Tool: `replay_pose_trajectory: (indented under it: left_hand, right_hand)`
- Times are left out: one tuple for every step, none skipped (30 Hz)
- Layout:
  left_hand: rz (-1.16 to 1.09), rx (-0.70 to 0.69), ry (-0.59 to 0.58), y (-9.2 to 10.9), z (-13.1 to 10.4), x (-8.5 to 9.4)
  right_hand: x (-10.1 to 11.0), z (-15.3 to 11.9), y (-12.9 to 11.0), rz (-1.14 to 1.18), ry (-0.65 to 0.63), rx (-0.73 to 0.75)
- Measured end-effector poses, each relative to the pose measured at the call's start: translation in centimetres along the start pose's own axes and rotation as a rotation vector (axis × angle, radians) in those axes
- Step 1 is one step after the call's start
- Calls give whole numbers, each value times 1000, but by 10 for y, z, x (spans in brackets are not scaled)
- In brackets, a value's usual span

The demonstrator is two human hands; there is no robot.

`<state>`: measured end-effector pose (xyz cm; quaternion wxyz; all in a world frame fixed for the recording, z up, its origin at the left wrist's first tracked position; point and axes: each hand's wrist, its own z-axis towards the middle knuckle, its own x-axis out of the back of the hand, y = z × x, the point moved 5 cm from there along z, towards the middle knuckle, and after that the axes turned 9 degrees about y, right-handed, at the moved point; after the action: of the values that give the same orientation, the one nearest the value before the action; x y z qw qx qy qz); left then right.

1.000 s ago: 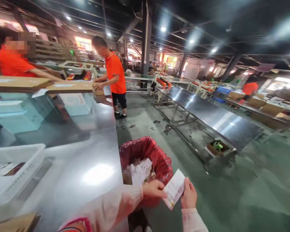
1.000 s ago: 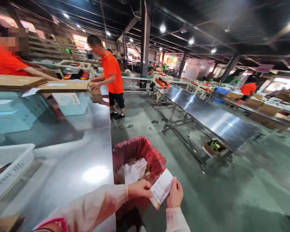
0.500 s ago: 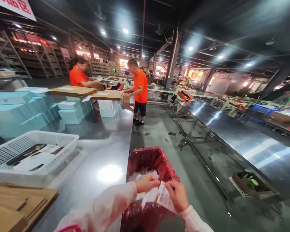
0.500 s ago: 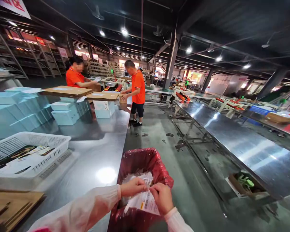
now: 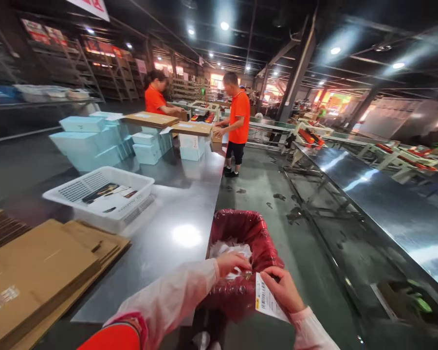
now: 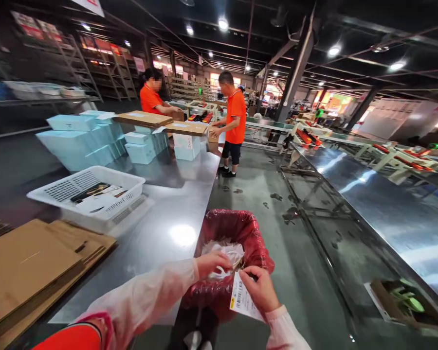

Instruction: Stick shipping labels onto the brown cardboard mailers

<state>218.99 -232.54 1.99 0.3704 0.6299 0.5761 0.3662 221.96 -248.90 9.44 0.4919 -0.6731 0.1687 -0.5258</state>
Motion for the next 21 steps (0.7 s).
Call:
replay_pose_trajectory:
  left_hand:
    - [-83, 21, -45, 2, -10, -5]
    - [-152, 39, -77, 2, -20, -8]
    - [-211, 51, -95, 2, -29, -8]
    - [-263, 58, -101, 2, -39, -7]
    - [-309, 62, -95, 0, -48, -3]
    - [-349, 63, -80, -3, -56, 1]
    - [-385, 65, -63, -6, -64, 7]
    - [-417, 64, -44, -10, -71, 13]
    - [-446, 65, -26, -15, -78, 19]
    - [-471, 67, -5, -20, -85, 26]
    - [-494, 68, 18, -25, -92, 32]
    - [-514, 71, 46, -31, -99, 39]
    - [-534, 73, 75, -38, -106, 45]
    - [-554, 75, 106, -45, -114, 52]
    - [-576, 75, 136, -51, -123, 58]
    - [-600, 74, 163, -58, -132, 65]
    - [-624, 71, 187, -64, -142, 71]
    - [-650, 66, 208, -70, -153, 78]
    - [-675, 58, 229, -76, -165, 85]
    - [-703, 47, 248, -82, -177, 92]
    - [-737, 39, 266, -87, -189, 99]
  right_hand:
    - [-7, 1, -5, 3, -57, 22]
    - [-13, 2, -11, 9, -110, 47]
    - [-20, 3, -17, 15, -159, 73]
    - [-27, 4, -23, 20, -201, 98]
    - [-34, 5, -29, 26, -239, 121]
    - [-42, 6, -35, 29, -277, 145]
    - [-49, 7, -40, 30, -309, 171]
    - [-56, 8, -46, 32, -337, 200]
    - [-64, 9, -51, 36, -362, 229]
    - [-73, 10, -56, 39, -392, 256]
    - [-82, 11, -60, 40, -426, 280]
    - [-92, 12, -65, 42, -461, 300]
    - [-102, 13, -71, 44, -501, 316]
    - [-113, 12, -77, 47, -544, 328]
    - [-125, 12, -83, 52, -586, 339]
    - [-136, 11, -90, 61, -621, 349]
    - [-148, 10, -98, 73, -653, 358]
    - [-160, 8, -105, 84, -687, 367]
    - [-173, 6, -114, 94, -721, 376]
    - [-185, 4, -122, 103, -753, 386]
    - [-198, 0, -130, 107, -786, 395]
